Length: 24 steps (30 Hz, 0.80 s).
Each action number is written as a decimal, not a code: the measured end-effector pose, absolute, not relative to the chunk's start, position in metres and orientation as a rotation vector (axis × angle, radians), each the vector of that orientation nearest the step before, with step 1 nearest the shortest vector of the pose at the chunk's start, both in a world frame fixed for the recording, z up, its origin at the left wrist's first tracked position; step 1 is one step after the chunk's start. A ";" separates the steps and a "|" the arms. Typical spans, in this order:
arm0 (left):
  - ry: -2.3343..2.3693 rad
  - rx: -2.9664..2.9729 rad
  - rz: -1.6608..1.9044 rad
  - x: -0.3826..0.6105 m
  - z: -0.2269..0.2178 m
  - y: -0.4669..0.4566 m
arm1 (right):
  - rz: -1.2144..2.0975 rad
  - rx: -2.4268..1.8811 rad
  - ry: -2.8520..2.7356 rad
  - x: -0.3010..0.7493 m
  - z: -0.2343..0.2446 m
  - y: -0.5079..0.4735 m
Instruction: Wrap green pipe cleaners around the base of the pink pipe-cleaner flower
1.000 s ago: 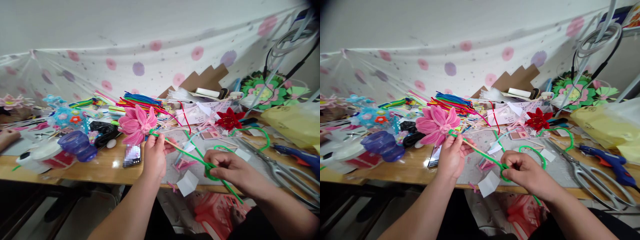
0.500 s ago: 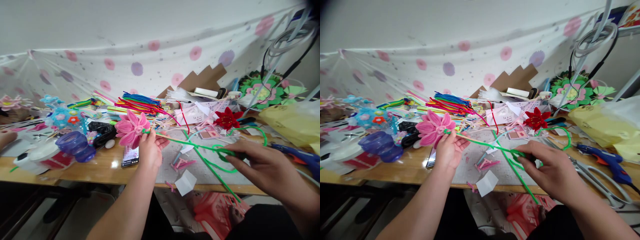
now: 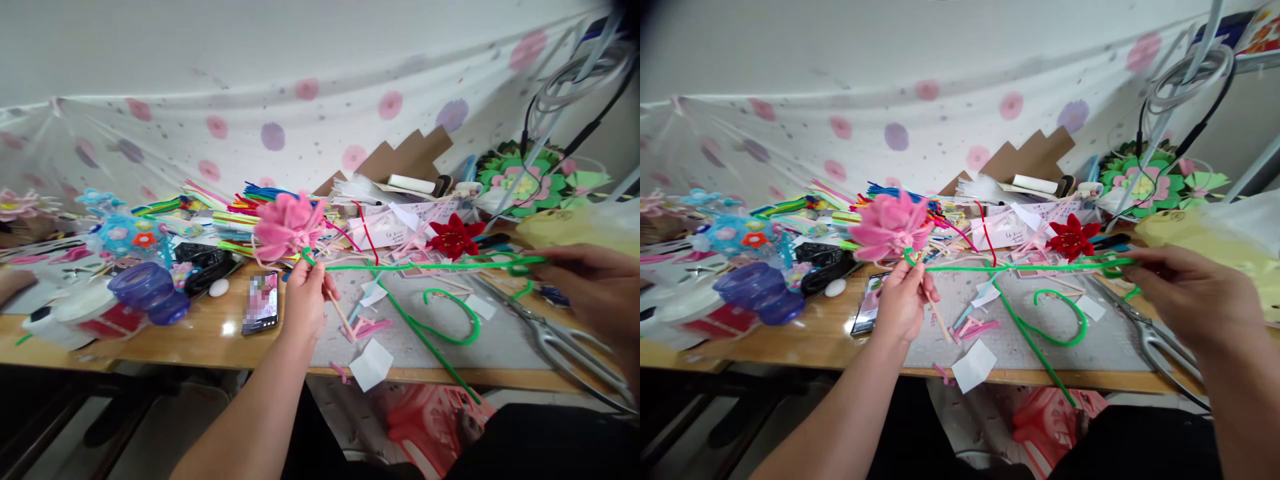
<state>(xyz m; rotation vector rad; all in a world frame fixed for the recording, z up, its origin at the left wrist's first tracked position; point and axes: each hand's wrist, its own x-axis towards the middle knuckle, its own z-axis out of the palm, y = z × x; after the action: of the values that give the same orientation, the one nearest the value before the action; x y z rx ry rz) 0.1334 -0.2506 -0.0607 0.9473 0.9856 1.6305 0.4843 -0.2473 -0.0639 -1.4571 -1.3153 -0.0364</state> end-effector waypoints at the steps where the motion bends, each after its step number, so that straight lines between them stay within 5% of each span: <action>1: 0.985 0.969 1.643 0.133 -0.061 -0.251 | -0.167 -1.541 -1.476 0.490 -0.064 -0.247; 5: 0.994 1.074 1.627 0.132 -0.064 -0.256 | -0.408 -1.666 -1.892 0.503 -0.065 -0.243; 11: 0.969 1.238 1.463 0.141 -0.071 -0.276 | -0.030 -1.560 -2.434 0.458 -0.071 -0.252; 19: 0.957 1.209 1.277 0.166 -0.069 -0.295 | 0.812 -0.986 -1.769 0.317 -0.058 -0.282; 24: 1.007 1.134 1.280 0.170 -0.071 -0.293 | 0.742 -1.070 -1.624 0.306 -0.064 -0.281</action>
<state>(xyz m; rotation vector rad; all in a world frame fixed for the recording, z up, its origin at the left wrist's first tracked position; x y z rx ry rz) 0.1702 -0.2935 -0.0712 1.1337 1.0075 1.2803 0.3058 -0.2814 -0.0641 -1.0699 -1.6241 0.7418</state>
